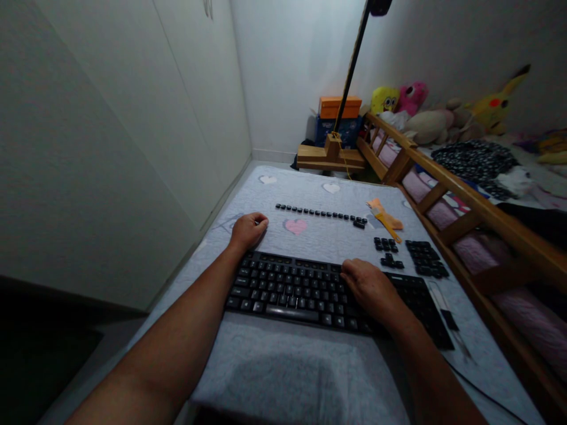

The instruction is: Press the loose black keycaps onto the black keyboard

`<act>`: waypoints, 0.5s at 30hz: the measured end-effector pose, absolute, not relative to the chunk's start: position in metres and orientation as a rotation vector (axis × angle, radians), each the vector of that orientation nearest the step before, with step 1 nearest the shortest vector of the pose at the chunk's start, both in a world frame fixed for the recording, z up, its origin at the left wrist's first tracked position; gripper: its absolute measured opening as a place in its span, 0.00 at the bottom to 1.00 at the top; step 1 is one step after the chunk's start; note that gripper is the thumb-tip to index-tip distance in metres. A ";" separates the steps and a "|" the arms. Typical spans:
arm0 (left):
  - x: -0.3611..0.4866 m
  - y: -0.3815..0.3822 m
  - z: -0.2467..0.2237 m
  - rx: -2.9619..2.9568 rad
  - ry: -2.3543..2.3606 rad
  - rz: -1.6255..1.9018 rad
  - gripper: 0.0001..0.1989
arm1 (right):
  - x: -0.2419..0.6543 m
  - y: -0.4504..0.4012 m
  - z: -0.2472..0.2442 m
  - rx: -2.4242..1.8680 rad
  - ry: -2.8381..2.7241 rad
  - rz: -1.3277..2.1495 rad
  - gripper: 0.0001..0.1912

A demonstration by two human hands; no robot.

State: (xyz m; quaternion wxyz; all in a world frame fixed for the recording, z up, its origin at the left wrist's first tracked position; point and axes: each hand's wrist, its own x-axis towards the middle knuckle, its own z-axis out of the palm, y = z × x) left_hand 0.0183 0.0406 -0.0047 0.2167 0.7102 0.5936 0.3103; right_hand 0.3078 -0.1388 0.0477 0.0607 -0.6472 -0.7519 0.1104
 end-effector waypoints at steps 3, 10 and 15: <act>0.018 0.041 -0.005 1.968 1.644 0.863 0.15 | 0.307 -0.139 0.047 -1.949 -2.284 0.317 0.09; 0.019 0.039 -0.003 1.959 1.653 0.866 0.14 | 0.310 -0.138 0.045 -1.926 -2.312 0.301 0.08; 0.020 0.038 -0.001 1.967 1.658 0.852 0.14 | 0.310 -0.137 0.044 -1.936 -2.319 0.299 0.08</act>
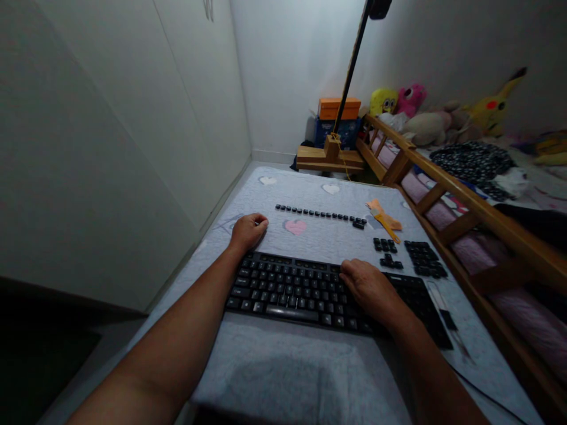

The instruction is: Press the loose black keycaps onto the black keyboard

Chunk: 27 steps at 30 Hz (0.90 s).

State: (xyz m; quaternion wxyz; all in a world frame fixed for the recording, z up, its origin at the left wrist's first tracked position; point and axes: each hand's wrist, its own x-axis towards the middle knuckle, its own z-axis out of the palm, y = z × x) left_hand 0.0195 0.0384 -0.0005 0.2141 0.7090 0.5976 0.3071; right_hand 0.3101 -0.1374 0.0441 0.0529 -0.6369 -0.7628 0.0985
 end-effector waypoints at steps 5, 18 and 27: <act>0.018 0.040 -0.004 1.971 1.654 0.865 0.14 | 0.311 -0.138 0.043 -1.917 -2.342 0.277 0.09; 0.019 0.039 -0.002 1.982 1.641 0.868 0.15 | 0.312 -0.137 0.041 -1.933 -2.362 0.266 0.11; 0.019 0.039 -0.002 1.976 1.639 0.862 0.15 | 0.309 -0.138 0.041 -1.986 -2.377 0.173 0.10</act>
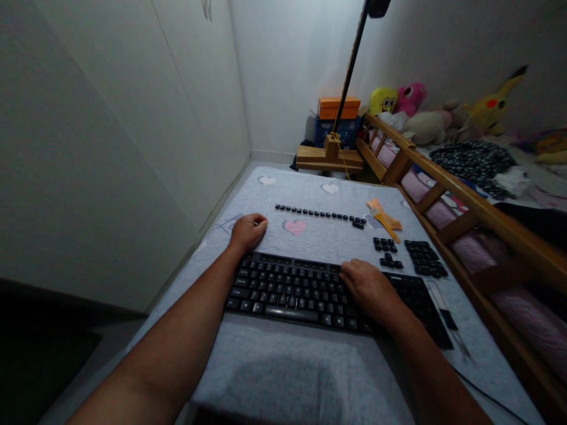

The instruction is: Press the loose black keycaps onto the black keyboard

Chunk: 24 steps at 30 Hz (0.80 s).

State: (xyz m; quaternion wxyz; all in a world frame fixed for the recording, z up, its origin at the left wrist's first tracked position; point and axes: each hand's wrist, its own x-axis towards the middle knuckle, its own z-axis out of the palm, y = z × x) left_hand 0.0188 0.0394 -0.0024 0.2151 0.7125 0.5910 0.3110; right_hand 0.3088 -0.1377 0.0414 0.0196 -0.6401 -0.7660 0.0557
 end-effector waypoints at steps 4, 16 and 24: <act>0.018 0.041 -0.005 1.971 1.619 0.887 0.15 | 0.308 -0.139 0.041 -1.974 -2.387 0.129 0.09; 0.018 0.041 -0.005 1.966 1.636 0.878 0.15 | 0.304 -0.139 0.042 -2.009 -2.420 0.058 0.11; 0.019 0.040 -0.003 1.976 1.661 0.858 0.15 | 0.309 -0.140 0.037 -1.968 -2.338 0.137 0.09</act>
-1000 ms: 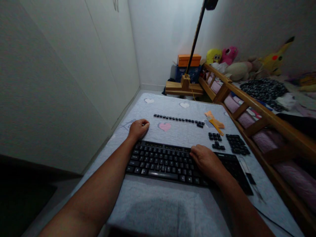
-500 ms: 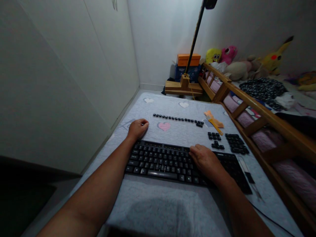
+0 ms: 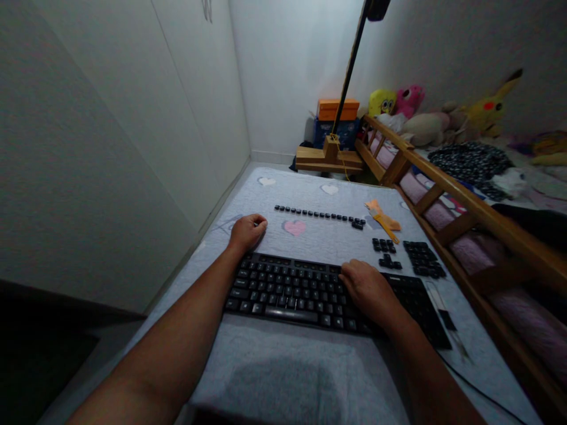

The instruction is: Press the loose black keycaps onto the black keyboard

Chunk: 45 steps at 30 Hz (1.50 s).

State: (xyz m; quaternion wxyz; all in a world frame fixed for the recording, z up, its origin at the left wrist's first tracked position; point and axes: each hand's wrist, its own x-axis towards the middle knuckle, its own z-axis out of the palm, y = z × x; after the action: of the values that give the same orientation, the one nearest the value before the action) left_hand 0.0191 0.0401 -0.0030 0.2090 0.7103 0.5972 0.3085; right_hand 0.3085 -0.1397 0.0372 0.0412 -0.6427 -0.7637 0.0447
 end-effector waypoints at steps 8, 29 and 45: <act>0.019 0.041 -0.004 1.989 1.664 0.851 0.15 | 0.314 -0.137 0.038 -1.904 -2.211 0.341 0.07; 0.018 0.042 -0.006 1.992 1.637 0.858 0.15 | 0.380 -0.062 0.046 -2.073 -2.079 0.029 0.08; 0.019 0.040 -0.003 1.991 1.645 0.846 0.15 | 0.402 -0.006 0.022 -2.220 -2.110 -0.185 0.10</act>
State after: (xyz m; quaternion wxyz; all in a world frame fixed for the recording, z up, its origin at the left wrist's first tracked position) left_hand 0.0188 0.0396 -0.0033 0.2105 0.7163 0.5917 0.3043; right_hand 0.4019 -0.0060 0.0222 0.0369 -0.7230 -0.6872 -0.0602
